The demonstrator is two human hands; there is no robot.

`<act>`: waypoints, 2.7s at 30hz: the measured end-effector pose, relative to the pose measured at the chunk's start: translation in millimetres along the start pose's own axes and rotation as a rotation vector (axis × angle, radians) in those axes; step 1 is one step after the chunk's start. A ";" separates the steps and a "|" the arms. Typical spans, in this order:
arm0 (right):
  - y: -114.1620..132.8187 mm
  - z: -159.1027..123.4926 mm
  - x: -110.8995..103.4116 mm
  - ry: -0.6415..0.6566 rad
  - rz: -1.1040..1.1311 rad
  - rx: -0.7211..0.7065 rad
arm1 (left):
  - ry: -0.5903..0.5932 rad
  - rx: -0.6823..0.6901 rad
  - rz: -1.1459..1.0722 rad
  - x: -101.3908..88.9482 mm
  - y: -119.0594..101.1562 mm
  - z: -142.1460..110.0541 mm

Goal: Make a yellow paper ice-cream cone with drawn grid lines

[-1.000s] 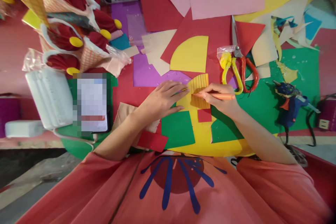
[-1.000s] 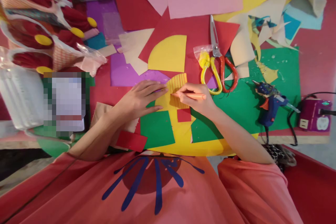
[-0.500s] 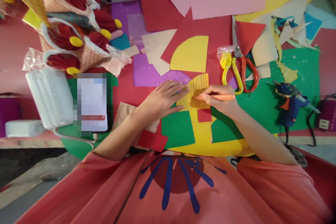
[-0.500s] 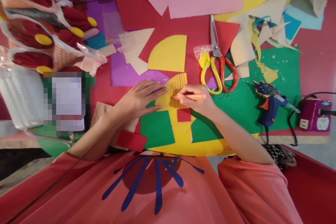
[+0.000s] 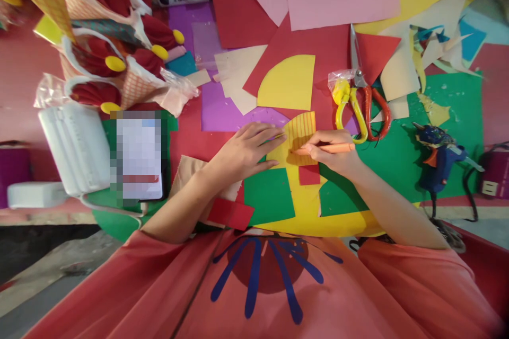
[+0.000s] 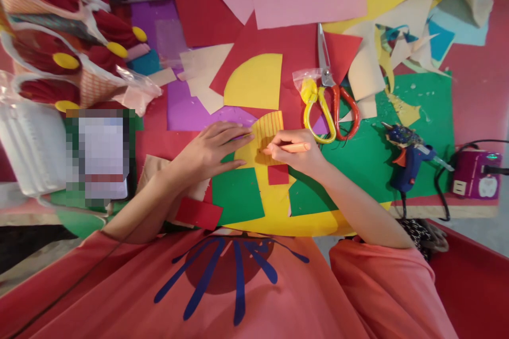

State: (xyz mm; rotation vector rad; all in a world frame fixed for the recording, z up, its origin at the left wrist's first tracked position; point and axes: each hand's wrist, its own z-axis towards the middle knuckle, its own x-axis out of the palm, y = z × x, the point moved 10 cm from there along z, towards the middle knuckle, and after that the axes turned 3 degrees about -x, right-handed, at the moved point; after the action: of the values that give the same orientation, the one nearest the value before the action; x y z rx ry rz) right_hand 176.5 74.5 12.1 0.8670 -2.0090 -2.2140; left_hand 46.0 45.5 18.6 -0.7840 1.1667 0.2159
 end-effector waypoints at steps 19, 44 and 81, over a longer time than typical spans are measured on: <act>2.0 0.3 3.0 0.035 0.006 -0.001 | 0.007 -0.007 0.024 0.8 0.7 0.6; 5.0 -0.3 9.1 0.104 -0.034 -0.016 | -0.006 -0.003 0.007 -0.4 0.9 0.8; 6.6 -5.2 -18.0 -0.199 0.104 -0.038 | 0.035 0.014 0.054 10.2 -4.2 -0.4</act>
State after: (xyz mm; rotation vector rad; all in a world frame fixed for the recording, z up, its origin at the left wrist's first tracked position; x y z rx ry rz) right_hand 191.5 75.5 25.0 0.5448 -2.0310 -2.3545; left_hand 52.1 39.8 11.4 -0.7474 1.2219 0.2395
